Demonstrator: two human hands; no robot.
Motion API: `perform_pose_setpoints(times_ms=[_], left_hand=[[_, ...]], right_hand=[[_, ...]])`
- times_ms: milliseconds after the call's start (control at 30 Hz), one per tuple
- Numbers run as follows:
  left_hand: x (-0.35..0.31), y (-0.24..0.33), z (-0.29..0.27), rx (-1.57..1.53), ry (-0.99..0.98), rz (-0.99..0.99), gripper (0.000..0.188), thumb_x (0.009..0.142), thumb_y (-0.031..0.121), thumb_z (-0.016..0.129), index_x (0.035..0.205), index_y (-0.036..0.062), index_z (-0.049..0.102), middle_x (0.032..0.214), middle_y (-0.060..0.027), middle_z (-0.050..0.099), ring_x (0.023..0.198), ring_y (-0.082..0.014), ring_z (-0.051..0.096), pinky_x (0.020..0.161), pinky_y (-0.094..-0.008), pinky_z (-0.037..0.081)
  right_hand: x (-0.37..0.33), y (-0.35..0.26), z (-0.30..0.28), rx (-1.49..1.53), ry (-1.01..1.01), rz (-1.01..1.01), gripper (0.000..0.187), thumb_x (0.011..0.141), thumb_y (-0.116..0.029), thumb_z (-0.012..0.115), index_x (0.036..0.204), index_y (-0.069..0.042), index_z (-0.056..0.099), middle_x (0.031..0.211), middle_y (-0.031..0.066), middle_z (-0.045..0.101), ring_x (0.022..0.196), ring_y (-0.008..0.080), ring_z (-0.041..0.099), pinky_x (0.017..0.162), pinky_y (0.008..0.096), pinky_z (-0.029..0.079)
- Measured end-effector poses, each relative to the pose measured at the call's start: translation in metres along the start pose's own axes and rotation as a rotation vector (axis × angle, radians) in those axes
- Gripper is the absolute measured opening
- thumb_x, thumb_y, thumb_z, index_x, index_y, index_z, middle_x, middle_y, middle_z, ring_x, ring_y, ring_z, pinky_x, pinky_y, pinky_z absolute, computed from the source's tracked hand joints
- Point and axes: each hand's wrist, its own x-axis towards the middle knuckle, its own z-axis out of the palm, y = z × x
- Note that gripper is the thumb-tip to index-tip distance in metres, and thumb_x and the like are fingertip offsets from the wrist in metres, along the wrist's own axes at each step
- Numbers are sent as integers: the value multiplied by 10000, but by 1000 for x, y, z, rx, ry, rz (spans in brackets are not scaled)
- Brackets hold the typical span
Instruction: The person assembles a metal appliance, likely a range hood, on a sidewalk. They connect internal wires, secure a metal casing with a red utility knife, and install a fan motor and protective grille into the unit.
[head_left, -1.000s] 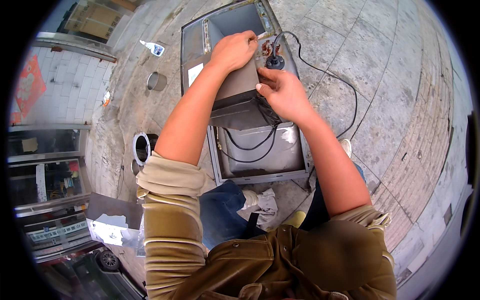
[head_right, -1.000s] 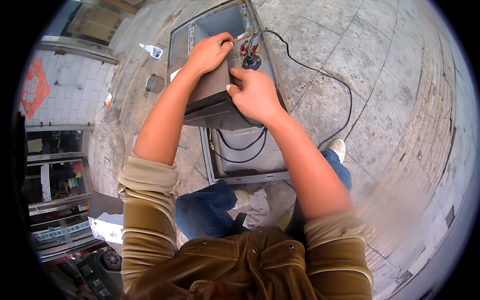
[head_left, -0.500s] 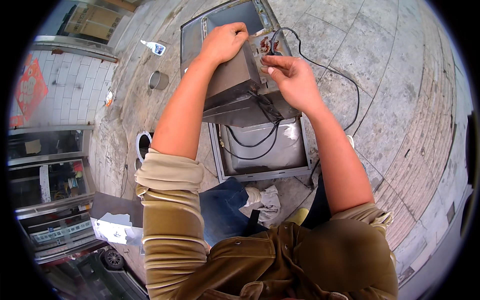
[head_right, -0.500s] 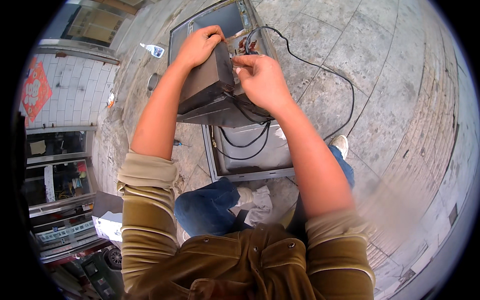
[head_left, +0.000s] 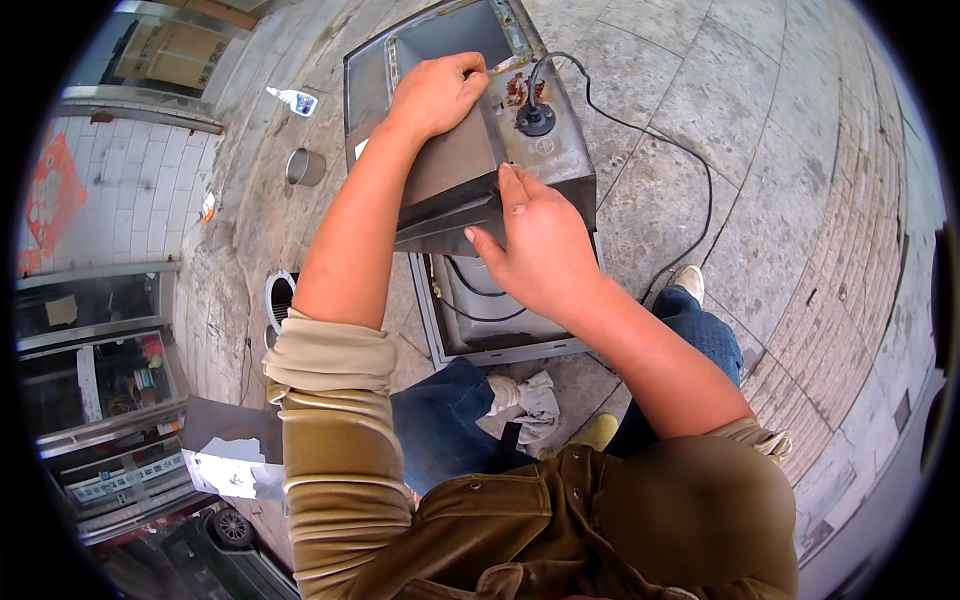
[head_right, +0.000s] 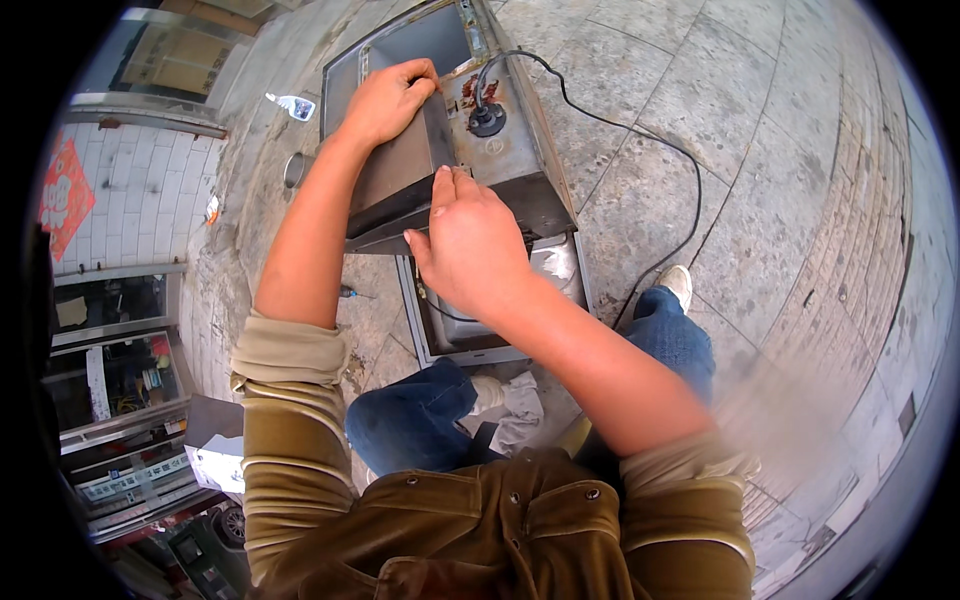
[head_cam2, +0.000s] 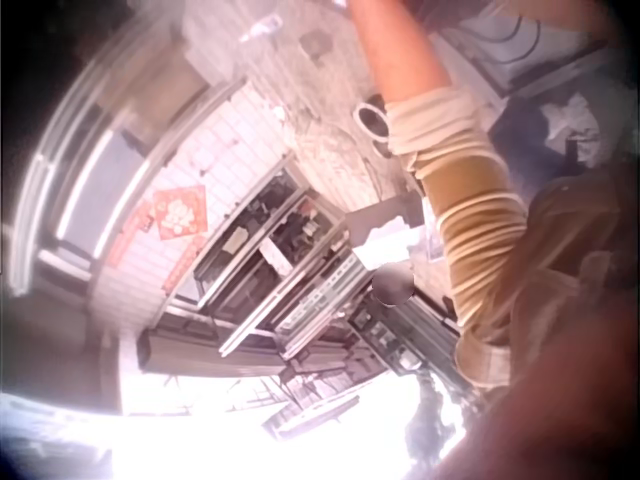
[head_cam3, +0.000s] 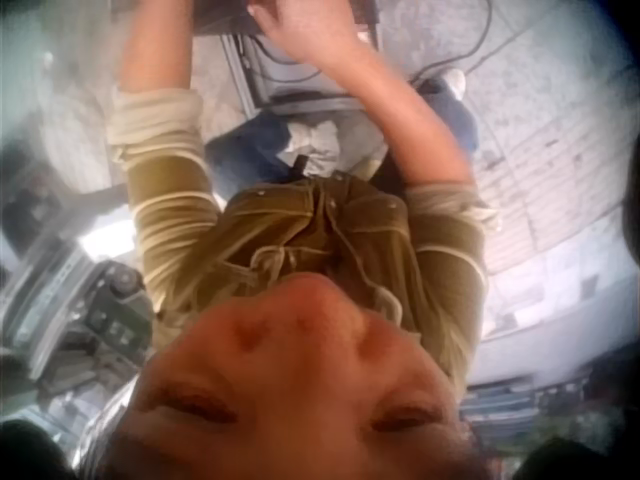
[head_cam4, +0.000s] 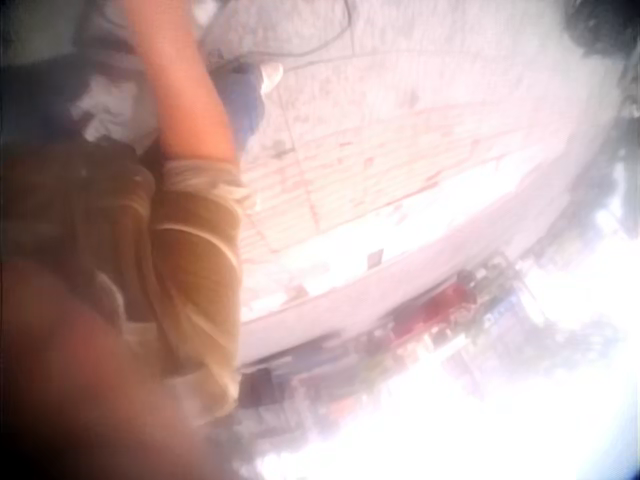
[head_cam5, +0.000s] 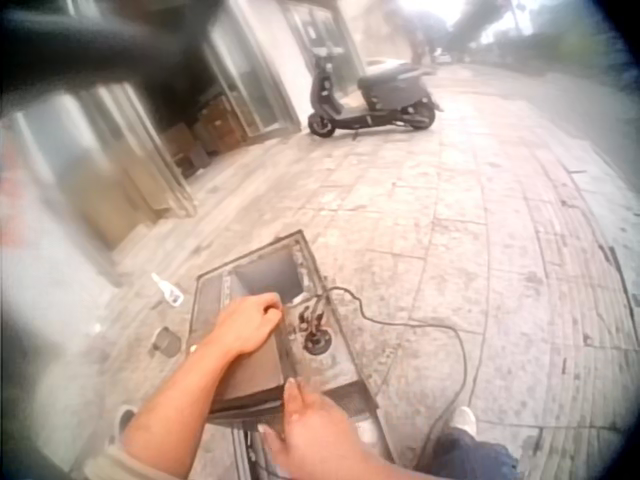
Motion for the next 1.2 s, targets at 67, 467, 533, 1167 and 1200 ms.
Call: perform_pose_setpoints(times_ms=[67, 467, 533, 1167, 1200], left_hand=[[0, 1, 0, 1, 7, 2, 276, 863, 308, 472, 955, 123, 655, 933, -102, 690, 896, -317, 636, 787, -396, 482], [0, 2, -8, 2, -121, 82, 315, 884, 322, 467, 1022, 139, 682, 985, -91, 685, 955, -301, 625, 847, -380, 481], [2, -4, -9, 8, -129, 168, 326, 916, 321, 454, 1012, 116, 689, 1037, -85, 674, 991, -295, 616, 872, -381, 472], [17, 7, -20, 266, -393, 348, 408, 987, 300, 402, 960, 44, 717, 1090, -95, 631, 1000, -326, 584, 883, -403, 460], [17, 7, -20, 270, -381, 372, 406, 987, 300, 403, 959, 43, 716, 1088, -96, 629, 998, -327, 583, 882, -404, 459]], right_hand=[[0, -4, -1, 33, 0, 19, 667, 795, -215, 706, 1245, 201, 443, 1041, 301, 597, 933, 363, 636, 831, 392, 513], [26, 8, 0, -16, -48, 165, 374, 839, -244, 672, 1050, 58, 604, 822, 223, 649, 728, 388, 648, 661, 441, 518], [28, 9, 1, -1, -43, 169, 347, 844, -241, 666, 1029, 48, 612, 823, 223, 653, 729, 388, 646, 666, 445, 517], [34, 9, 0, -22, -27, 164, 235, 888, -213, 592, 792, 0, 572, 675, 206, 627, 640, 383, 630, 588, 461, 501], [34, 9, 0, -22, -16, 148, 232, 888, -206, 590, 795, 5, 564, 672, 209, 625, 640, 385, 630, 587, 460, 502]])
